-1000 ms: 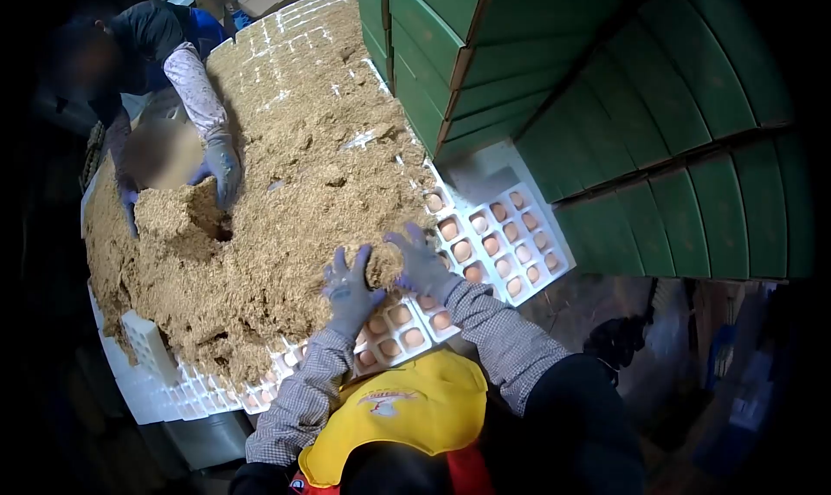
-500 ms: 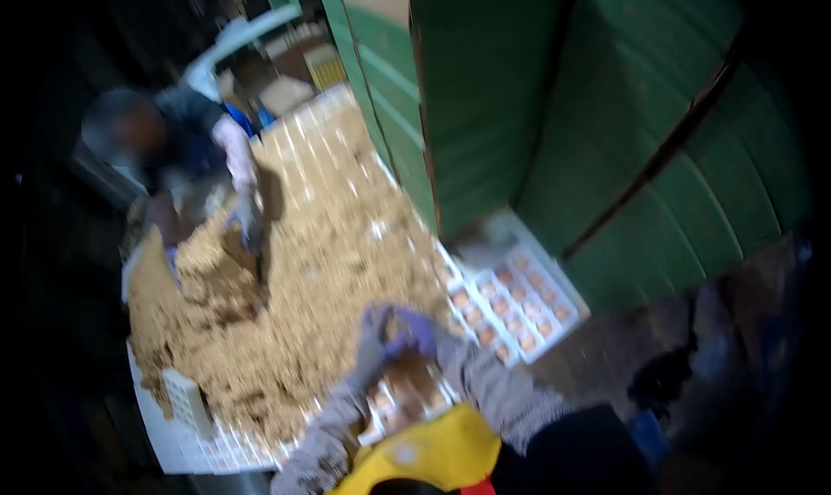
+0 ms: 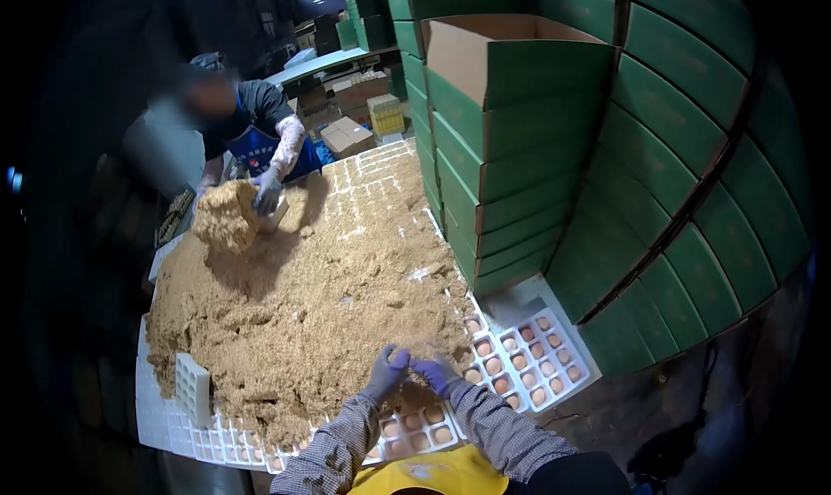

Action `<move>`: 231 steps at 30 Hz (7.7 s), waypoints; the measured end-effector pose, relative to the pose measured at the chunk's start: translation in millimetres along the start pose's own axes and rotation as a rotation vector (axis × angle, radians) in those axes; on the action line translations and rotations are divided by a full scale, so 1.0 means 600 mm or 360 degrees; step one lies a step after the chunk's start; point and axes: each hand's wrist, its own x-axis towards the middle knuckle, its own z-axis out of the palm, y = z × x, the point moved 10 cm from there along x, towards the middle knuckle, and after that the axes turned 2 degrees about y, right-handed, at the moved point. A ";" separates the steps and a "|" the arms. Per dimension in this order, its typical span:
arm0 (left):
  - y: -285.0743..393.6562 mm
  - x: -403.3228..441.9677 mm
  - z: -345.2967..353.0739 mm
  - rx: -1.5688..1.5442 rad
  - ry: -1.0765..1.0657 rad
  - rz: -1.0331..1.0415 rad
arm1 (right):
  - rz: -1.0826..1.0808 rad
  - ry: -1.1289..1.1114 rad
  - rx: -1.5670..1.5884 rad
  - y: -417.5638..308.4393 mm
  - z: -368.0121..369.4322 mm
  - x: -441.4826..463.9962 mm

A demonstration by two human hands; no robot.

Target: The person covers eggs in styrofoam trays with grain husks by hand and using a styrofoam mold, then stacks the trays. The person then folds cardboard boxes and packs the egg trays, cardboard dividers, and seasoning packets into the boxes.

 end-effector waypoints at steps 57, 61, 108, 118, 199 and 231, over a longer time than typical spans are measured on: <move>-0.032 0.102 0.000 0.1247 0.0023 0.0202 | -0.0186 -0.0185 -0.2279 -0.084 -0.084 0.076; -0.025 0.059 0.058 0.1263 -0.0031 0.0242 | -0.0413 -0.0132 -0.2157 -0.111 -0.129 -0.021; -0.008 -0.024 0.458 0.1285 0.0107 0.0604 | -0.0910 0.0650 -0.2530 -0.185 -0.419 -0.215; 0.059 -0.029 0.633 0.0540 -0.0171 0.1295 | -0.0814 0.1257 -0.1063 -0.183 -0.603 -0.269; 0.056 -0.324 0.087 0.1093 -0.0624 0.1748 | -0.0987 0.0772 -0.2704 -0.159 -0.123 -0.402; -0.128 -0.028 -0.185 0.1445 0.0201 0.1330 | 0.0188 0.0544 -0.3019 -0.056 0.136 0.186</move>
